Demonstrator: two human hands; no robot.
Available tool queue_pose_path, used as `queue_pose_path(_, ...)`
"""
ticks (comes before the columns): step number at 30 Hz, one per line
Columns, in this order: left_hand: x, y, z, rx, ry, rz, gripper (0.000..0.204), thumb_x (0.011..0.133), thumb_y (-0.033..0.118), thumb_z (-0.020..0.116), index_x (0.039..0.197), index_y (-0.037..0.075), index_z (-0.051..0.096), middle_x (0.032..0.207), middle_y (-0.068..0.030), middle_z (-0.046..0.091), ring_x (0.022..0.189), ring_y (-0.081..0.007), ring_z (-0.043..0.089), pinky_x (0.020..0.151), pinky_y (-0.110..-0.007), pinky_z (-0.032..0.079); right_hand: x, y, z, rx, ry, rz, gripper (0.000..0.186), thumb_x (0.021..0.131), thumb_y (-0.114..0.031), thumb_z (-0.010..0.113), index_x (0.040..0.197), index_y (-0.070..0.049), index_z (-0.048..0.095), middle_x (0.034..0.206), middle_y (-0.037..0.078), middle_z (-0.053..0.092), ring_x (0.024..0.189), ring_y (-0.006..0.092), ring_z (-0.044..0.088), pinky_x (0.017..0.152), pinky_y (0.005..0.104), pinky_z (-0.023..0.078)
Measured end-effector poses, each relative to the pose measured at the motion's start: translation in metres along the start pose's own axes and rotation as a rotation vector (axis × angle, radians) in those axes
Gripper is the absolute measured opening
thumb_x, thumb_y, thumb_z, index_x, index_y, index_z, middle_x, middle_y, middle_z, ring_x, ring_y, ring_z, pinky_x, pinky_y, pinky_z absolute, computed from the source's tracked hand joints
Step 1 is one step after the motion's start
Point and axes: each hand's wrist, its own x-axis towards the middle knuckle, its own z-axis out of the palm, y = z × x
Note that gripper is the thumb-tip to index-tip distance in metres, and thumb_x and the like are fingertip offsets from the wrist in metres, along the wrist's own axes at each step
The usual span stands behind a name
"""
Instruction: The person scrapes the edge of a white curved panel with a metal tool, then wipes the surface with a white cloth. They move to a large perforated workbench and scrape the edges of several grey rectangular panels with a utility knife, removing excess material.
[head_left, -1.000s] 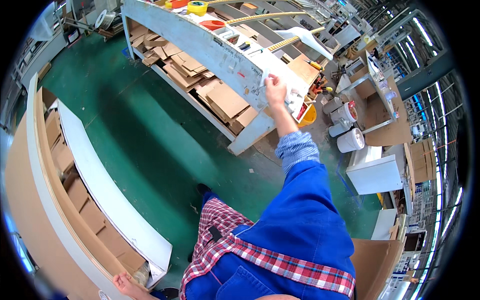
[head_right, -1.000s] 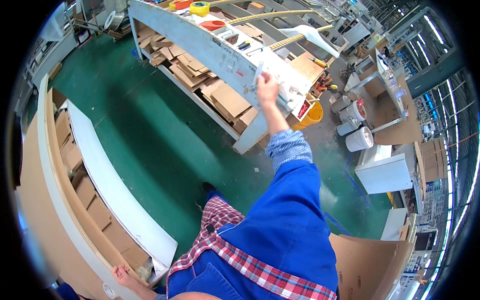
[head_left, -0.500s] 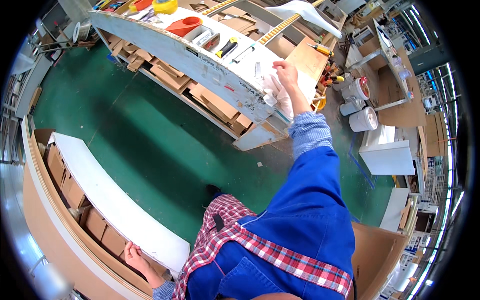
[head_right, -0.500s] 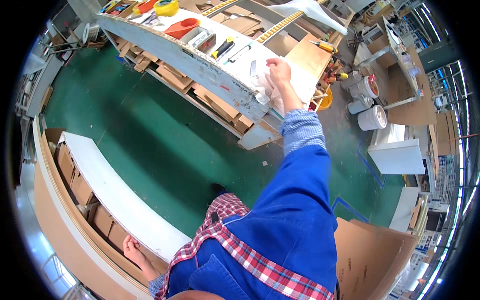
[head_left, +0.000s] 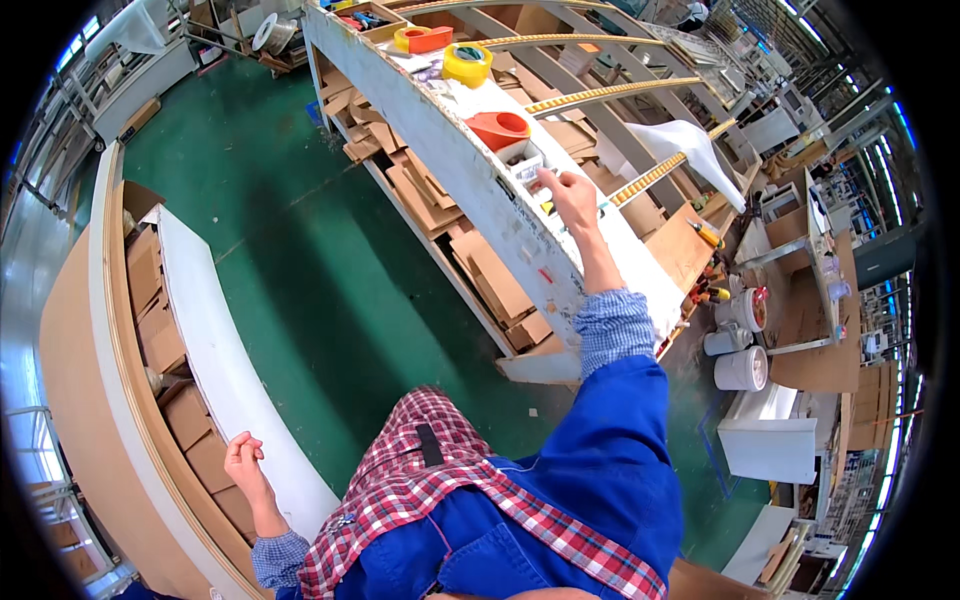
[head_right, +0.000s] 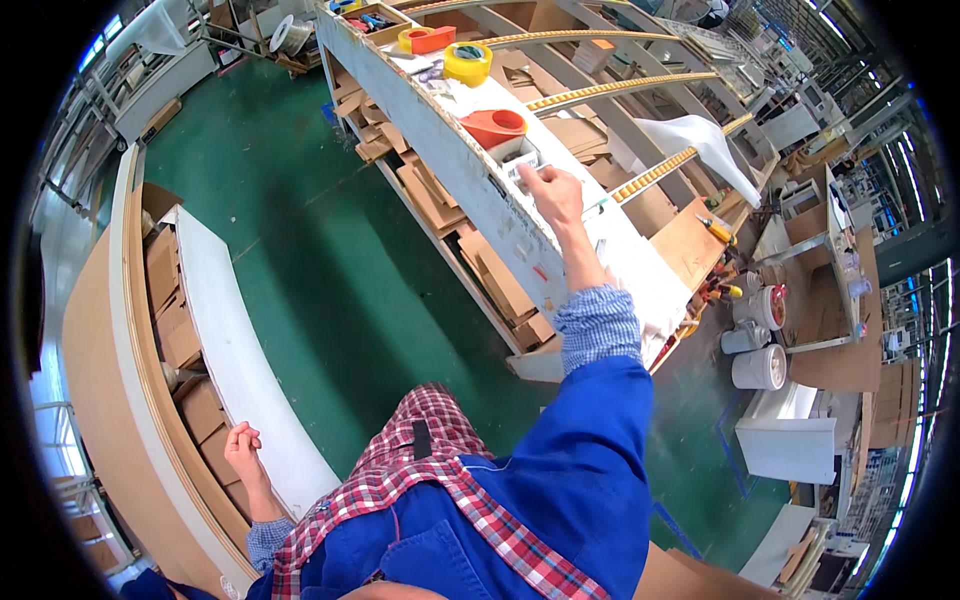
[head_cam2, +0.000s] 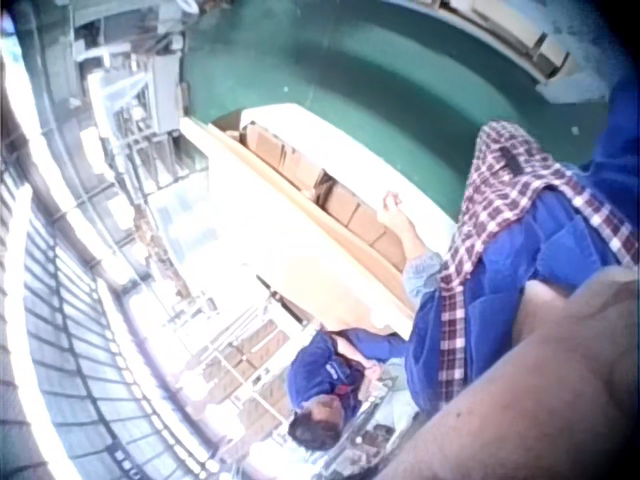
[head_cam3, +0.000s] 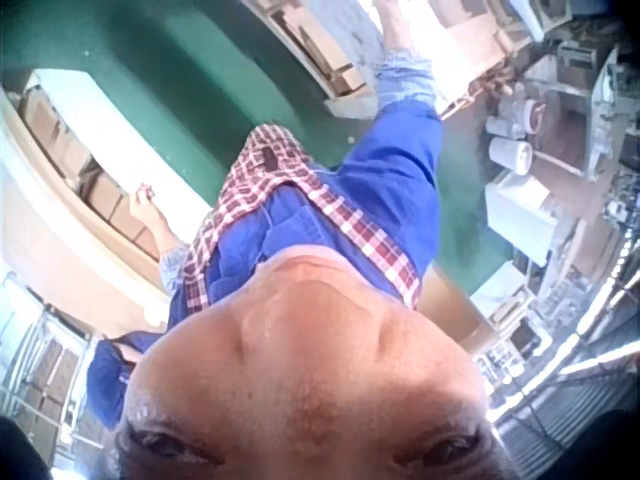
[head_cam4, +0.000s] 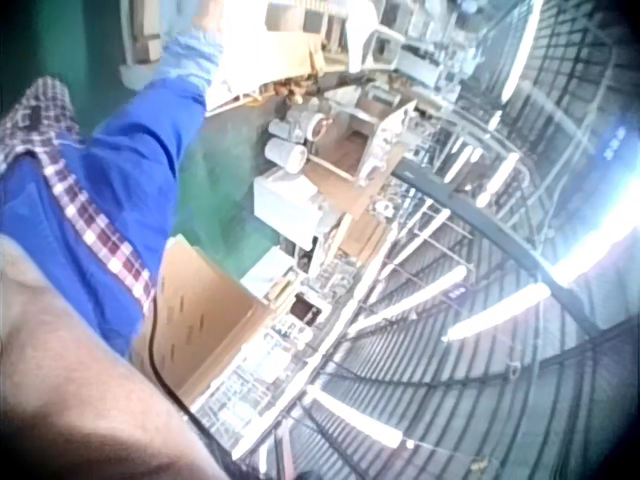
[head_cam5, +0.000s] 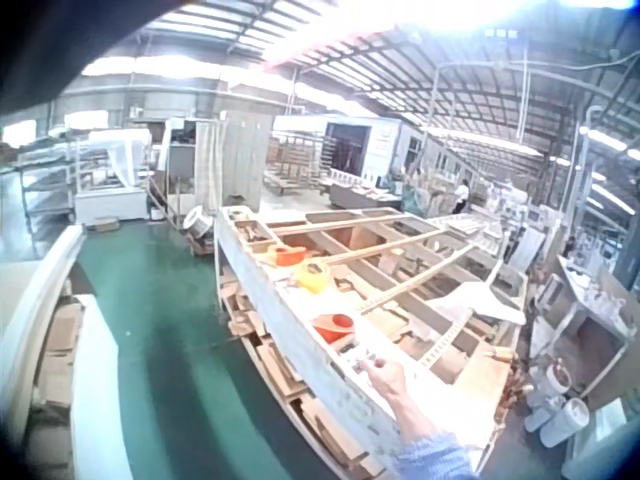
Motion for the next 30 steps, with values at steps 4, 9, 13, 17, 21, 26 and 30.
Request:
queue_pose_path(4,0.019,-0.003,0.015,0.052,0.057,-0.029,0.012,0.084,0.000,0.052,0.093,-0.003,0.060,0.073,-0.0068,0.059,0.061,-0.0081,0.049,0.056,-0.020,0.040,0.084,-0.022,0.054,-0.043,0.020,-0.028,0.041,0.077,-0.044,0.065,0.076,-0.003,0.069,0.072,0.013,0.067,0.070,0.0225,0.063,0.069,0.0339,0.048)
queue_pose_path(9,0.041,-0.011,0.046,0.096,0.237,-0.117,0.014,0.085,0.001,0.055,0.097,-0.004,0.059,0.076,-0.0084,0.061,0.062,-0.0096,0.052,0.058,-0.022,0.042,0.234,0.014,0.137,-0.264,0.056,-0.041,0.039,0.076,-0.042,0.068,0.093,-0.006,0.070,0.093,0.014,0.068,0.091,0.0283,0.064,0.081,0.0368,0.049)
queue_pose_path(13,0.041,-0.014,0.110,0.060,0.265,-0.206,0.014,0.085,0.001,0.055,0.097,-0.004,0.059,0.079,-0.0089,0.062,0.063,-0.0105,0.053,0.058,-0.022,0.044,0.299,0.027,0.181,-0.536,-0.156,0.007,0.034,0.075,-0.033,0.066,0.097,-0.008,0.069,0.102,0.015,0.067,0.098,0.0293,0.063,0.084,0.0387,0.049)
queue_pose_path(17,0.040,-0.003,0.159,0.084,0.293,-0.201,0.013,0.086,0.004,0.056,0.097,-0.003,0.060,0.080,-0.0101,0.064,0.063,-0.0102,0.054,0.059,-0.022,0.044,0.338,0.024,0.200,-0.773,-0.146,-0.017,0.027,0.075,-0.030,0.059,0.092,-0.012,0.071,0.098,0.011,0.068,0.092,0.0318,0.064,0.080,0.0397,0.050)
queue_pose_path(21,0.013,0.011,0.178,0.045,0.374,-0.297,0.019,0.088,0.010,0.059,0.102,-0.003,0.060,0.088,-0.0110,0.067,0.072,-0.0113,0.061,0.062,-0.022,0.050,0.393,0.036,0.195,-0.578,0.038,-0.566,0.019,0.082,-0.023,0.056,0.080,-0.009,0.069,0.079,0.008,0.067,0.072,0.0255,0.064,0.060,0.0382,0.049)
queue_pose_path(26,0.005,0.029,0.187,-0.037,0.252,-0.072,0.016,0.092,0.010,0.056,0.102,-0.001,0.059,0.092,-0.0082,0.067,0.072,-0.0101,0.061,0.066,-0.024,0.051,0.375,0.029,0.173,-0.598,-0.017,-0.507,0.021,0.084,-0.023,0.053,0.084,-0.007,0.067,0.081,0.009,0.066,0.074,0.0247,0.064,0.062,0.0376,0.050)
queue_pose_path(30,-0.051,-0.006,0.145,-0.069,0.332,-0.088,0.015,0.092,0.009,0.054,0.100,-0.002,0.058,0.093,-0.0085,0.066,0.069,-0.0107,0.059,0.065,-0.024,0.051,0.314,-0.056,0.203,-0.468,0.052,-0.578,0.022,0.086,-0.023,0.052,0.087,-0.006,0.065,0.083,0.009,0.065,0.076,0.0242,0.063,0.064,0.0370,0.050)
